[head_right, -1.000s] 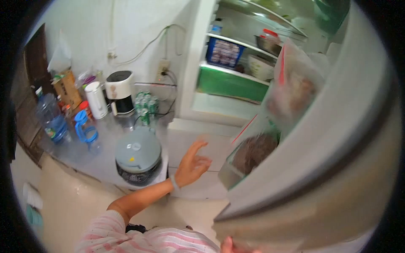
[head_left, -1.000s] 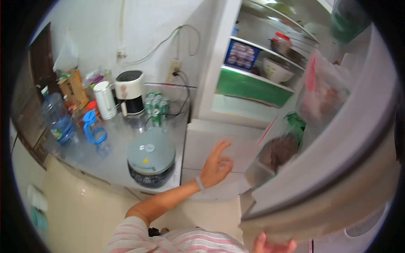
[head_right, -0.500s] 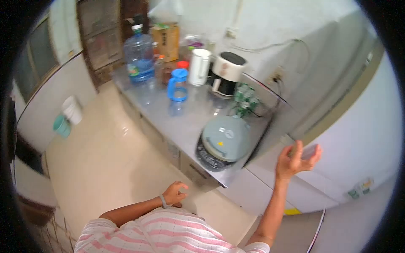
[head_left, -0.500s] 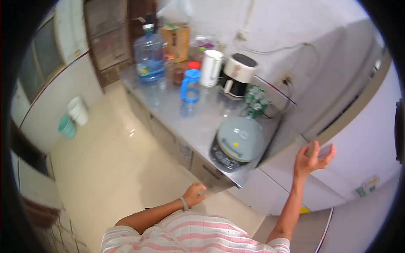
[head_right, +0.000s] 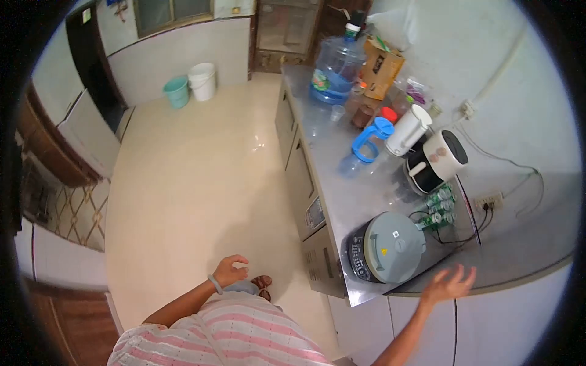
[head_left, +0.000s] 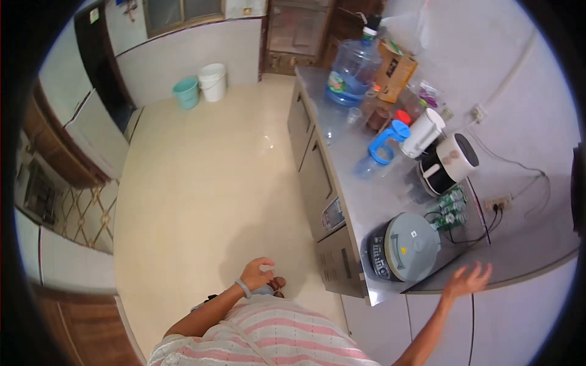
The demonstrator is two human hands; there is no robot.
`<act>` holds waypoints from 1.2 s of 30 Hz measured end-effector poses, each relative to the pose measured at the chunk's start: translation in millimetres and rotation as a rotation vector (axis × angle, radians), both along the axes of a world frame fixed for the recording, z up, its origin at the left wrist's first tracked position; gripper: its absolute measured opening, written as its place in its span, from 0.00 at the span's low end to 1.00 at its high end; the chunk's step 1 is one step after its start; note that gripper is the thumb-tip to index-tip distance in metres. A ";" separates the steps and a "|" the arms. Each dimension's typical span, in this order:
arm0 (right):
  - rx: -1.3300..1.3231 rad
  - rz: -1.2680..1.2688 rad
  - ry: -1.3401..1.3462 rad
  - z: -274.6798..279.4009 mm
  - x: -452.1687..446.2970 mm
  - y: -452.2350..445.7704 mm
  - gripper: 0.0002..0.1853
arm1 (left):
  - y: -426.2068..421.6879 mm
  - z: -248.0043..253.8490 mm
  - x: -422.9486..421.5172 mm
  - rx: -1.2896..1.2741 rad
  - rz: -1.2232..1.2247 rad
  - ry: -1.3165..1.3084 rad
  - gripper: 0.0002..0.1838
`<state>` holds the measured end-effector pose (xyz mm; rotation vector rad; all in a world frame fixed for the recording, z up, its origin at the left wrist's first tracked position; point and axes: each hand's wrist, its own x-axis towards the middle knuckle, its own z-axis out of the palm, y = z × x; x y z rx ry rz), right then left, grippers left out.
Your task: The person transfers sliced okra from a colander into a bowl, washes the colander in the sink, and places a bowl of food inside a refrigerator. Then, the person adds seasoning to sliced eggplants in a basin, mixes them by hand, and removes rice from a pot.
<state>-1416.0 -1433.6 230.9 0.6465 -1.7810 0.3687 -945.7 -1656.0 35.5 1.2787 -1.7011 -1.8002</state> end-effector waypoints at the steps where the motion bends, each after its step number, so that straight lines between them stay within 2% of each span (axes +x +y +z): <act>1: -0.058 0.254 -0.166 -37.0 -1.9 -16.9 0.13 | 8.6 1.3 6.3 0.052 0.030 -0.002 0.13; 2: -0.115 0.505 -0.337 -74.6 -1.9 -35.5 0.12 | 18.5 -0.6 11.7 0.000 0.060 0.041 0.13; 3: 0.010 0.556 -0.499 -93.6 17.8 -52.3 0.11 | 26.0 -2.7 17.3 -0.055 0.078 0.082 0.13; 4: -0.101 0.655 -0.833 -114.1 50.0 -79.0 0.09 | 33.3 -5.3 22.9 -0.111 0.096 0.122 0.12; 5: -0.050 0.766 -1.048 -124.4 79.5 -104.1 0.08 | 35.6 -13.6 28.5 -0.125 0.089 0.073 0.12; 6: 0.035 0.946 -1.054 -155.6 97.3 -122.9 0.10 | 38.2 -24.9 36.4 -0.138 0.083 0.024 0.12; 7: 0.162 1.011 -1.042 -165.1 127.3 -141.6 0.10 | 39.5 -33.0 44.8 -0.151 0.077 -0.025 0.12; 8: 0.187 1.106 -1.195 -179.9 157.2 -157.9 0.09 | 39.4 -36.6 53.0 -0.134 0.126 -0.028 0.11; 9: 0.305 1.199 -1.110 -196.9 178.9 -174.6 0.08 | 38.0 -38.9 61.8 -0.117 0.175 -0.031 0.11; 10: 0.419 1.193 -1.225 -210.3 205.5 -189.2 0.07 | 33.7 -38.9 70.5 -0.101 0.224 -0.034 0.11; 12: 0.542 1.345 -1.149 -222.6 257.9 -221.2 0.08 | 25.3 -21.9 92.1 0.013 0.404 -0.001 0.12; 13: 0.587 1.400 -1.200 -227.9 284.3 -234.8 0.09 | 18.9 -15.5 104.7 0.070 0.494 0.016 0.12; 17: 0.814 1.502 -1.240 -245.2 360.4 -290.4 0.12 | -11.0 -16.4 167.6 0.023 0.597 0.020 0.14; 20: 0.822 1.574 -1.232 -292.4 406.3 -330.4 0.13 | -32.3 -21.5 225.3 -0.121 0.719 0.023 0.12; 22: 0.859 1.546 -1.267 -323.2 429.2 -356.6 0.14 | -43.2 -26.5 266.1 -0.241 0.779 -0.019 0.11; 24: 1.081 1.237 -1.712 -370.3 432.9 -382.5 0.04 | -56.5 -24.0 302.5 -0.220 0.860 -0.063 0.12; 26: 1.038 1.054 -1.974 -397.4 441.4 -399.8 0.18 | -67.3 -21.2 338.1 -0.229 0.933 -0.113 0.12; 28: 1.275 0.811 -1.859 -412.8 443.1 -411.7 0.35 | -73.9 -16.1 364.2 -0.255 0.996 -0.169 0.12; 30: 1.454 0.758 -1.712 -417.1 454.2 -423.5 0.25 | -80.6 -13.6 384.5 -0.195 1.046 -0.192 0.13; 34: 1.300 0.571 -2.066 -468.9 469.0 -450.8 0.05 | -102.0 -17.7 420.8 -0.156 1.096 -0.252 0.14; 36: 1.178 0.504 -2.268 -504.6 470.2 -472.5 0.04 | -119.9 -19.7 436.4 -0.114 1.132 -0.222 0.13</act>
